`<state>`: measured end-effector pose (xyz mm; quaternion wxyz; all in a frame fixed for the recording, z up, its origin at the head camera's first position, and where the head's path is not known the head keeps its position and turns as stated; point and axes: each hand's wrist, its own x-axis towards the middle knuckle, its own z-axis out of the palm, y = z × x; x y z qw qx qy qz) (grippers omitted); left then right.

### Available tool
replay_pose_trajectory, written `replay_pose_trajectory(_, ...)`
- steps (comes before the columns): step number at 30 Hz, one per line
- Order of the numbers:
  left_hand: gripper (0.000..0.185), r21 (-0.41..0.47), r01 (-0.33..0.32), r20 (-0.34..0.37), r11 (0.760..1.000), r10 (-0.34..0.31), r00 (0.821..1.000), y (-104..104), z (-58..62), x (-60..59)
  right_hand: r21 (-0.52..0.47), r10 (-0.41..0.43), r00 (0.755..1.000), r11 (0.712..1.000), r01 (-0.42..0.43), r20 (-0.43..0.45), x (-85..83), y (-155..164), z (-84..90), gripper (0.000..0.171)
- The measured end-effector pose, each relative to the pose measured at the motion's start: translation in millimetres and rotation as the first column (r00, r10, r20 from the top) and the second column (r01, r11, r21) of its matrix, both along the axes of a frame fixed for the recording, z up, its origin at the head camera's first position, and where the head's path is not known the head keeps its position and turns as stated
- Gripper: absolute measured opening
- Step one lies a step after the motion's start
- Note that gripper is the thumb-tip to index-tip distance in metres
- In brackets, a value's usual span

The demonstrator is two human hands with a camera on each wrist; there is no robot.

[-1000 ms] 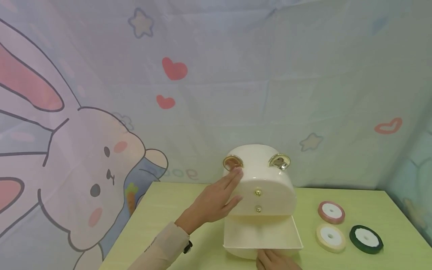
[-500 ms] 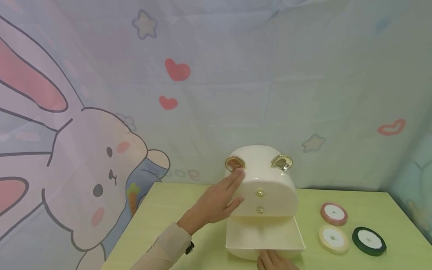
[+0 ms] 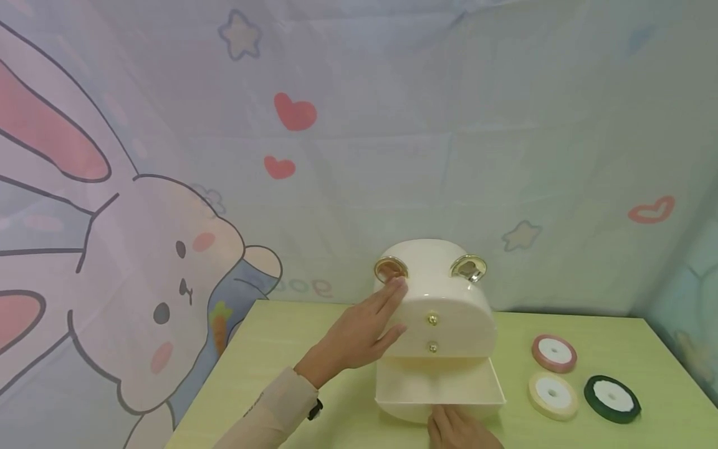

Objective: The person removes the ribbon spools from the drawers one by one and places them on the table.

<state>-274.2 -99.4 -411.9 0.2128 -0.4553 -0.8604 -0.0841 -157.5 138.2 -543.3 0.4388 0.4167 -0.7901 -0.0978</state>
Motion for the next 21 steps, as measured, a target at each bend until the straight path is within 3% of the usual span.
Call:
replay_pose_trajectory(6, 0.069, -0.016, -0.003, 0.005, 1.0, 0.003, 1.0, 0, 2.7, -0.4, 0.004, -0.015, 1.0, 1.0, 0.015, 0.013, -6.4, 3, 1.9, 0.076)
replay_pose_trajectory(14, 0.069, -0.08, -0.024, -0.003, 0.997, 0.024, 1.0, 0, 10.1, -0.7, -0.018, -0.028, 0.999, 0.999, 0.028, -0.04, -19.2, 4, 3.4, 0.055)
replay_pose_trajectory(21, 0.068, -0.136, -0.033, -0.04, 0.99, 0.028, 0.999, -2, 17.7, 0.9, -0.04, -0.036, 0.998, 0.999, 0.034, -0.043, -23.5, 1, 4.1, 0.055)
